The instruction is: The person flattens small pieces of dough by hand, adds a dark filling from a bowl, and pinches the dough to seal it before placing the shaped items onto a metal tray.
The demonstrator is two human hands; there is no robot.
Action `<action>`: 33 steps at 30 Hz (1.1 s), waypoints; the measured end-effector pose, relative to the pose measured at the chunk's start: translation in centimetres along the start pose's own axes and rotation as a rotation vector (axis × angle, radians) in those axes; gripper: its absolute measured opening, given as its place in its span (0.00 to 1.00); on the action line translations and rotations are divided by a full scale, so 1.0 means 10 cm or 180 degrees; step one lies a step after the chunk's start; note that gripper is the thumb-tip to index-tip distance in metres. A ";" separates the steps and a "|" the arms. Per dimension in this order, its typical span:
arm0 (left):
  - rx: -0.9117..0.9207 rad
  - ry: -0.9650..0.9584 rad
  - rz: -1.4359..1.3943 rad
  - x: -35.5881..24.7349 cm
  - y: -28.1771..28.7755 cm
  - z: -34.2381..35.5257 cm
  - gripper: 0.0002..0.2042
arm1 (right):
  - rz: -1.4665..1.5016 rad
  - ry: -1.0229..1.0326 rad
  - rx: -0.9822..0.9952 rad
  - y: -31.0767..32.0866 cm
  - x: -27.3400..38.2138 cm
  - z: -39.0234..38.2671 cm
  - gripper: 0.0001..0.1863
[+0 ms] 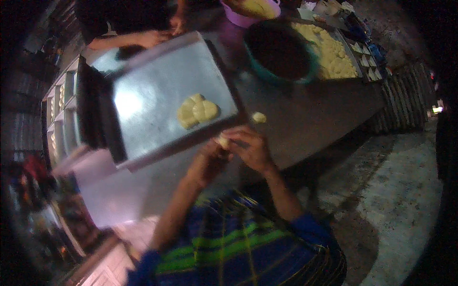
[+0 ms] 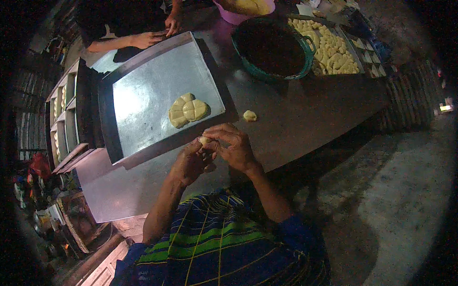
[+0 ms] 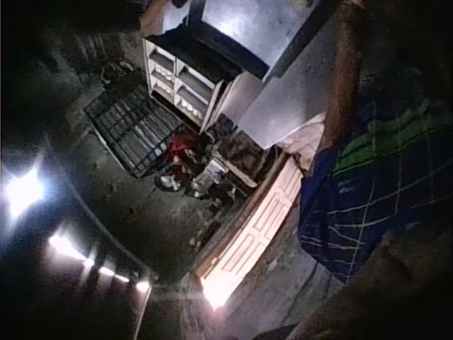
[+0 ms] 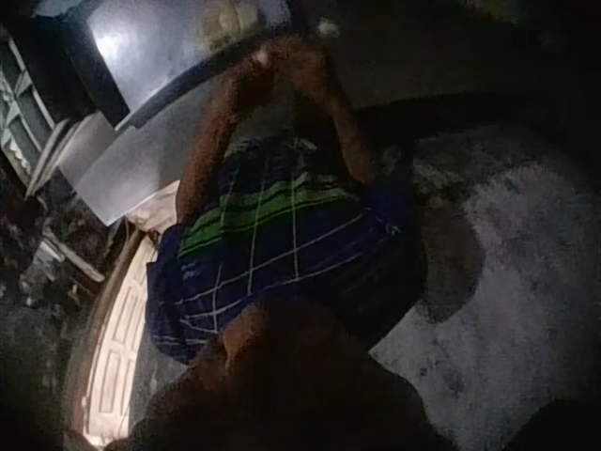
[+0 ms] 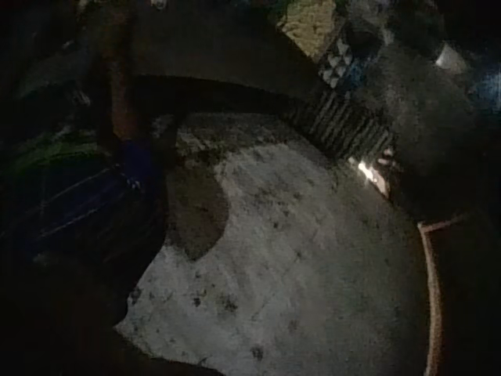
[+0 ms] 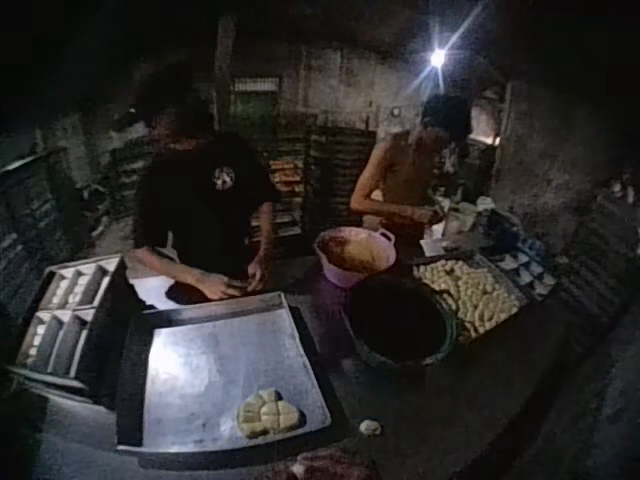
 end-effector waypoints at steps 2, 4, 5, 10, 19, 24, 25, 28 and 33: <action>0.0098 0.0314 0.0265 -0.08 0.01 -0.06 0.20 | 0.0913 -0.1046 -0.0308 -0.04 -0.03 -0.04 0.18; -0.0727 0.0121 0.0626 -0.09 -0.01 -0.13 0.18 | 0.1510 -0.1570 -0.0572 -0.10 -0.04 -0.07 0.16; -0.1145 0.0025 0.0803 -0.08 -0.02 -0.16 0.17 | 0.1649 -0.1571 -0.0683 -0.15 -0.03 -0.06 0.15; -0.2164 -0.3966 0.4559 -0.29 -0.37 -0.31 0.14 | 0.2474 -0.1475 -0.0612 -0.39 0.11 -0.23 0.13; -0.0350 -0.4251 0.4354 -0.13 -0.27 -0.16 0.11 | 0.1804 -0.0522 0.0216 -0.40 0.19 -0.35 0.18; -0.0274 -0.2747 0.1890 0.00 -0.54 0.09 0.16 | 0.3780 -0.1187 -0.0783 -0.15 -0.48 -0.77 0.19; -0.0442 -0.2526 0.1666 -0.03 -0.54 0.07 0.16 | 0.5112 -0.1854 -0.1292 -0.01 -0.60 -0.85 0.19; -0.0847 -0.1888 0.1879 -0.19 -0.30 -0.12 0.16 | 0.2350 -0.1002 -0.1612 0.96 -0.20 -0.02 0.20; -0.1335 -0.1654 0.2361 -0.26 0.31 -0.32 0.11 | -0.0922 -0.0280 0.0001 2.27 -0.40 1.06 0.14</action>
Point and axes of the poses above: each hand's wrist, its own z-axis towards the middle knuckle, its own y-axis out of the back of the hand, x = y × z, the point moved 1 cm from there along z, towards the middle knuckle, and after that the axes turned 13 degrees about z, right-handed, at the moved point
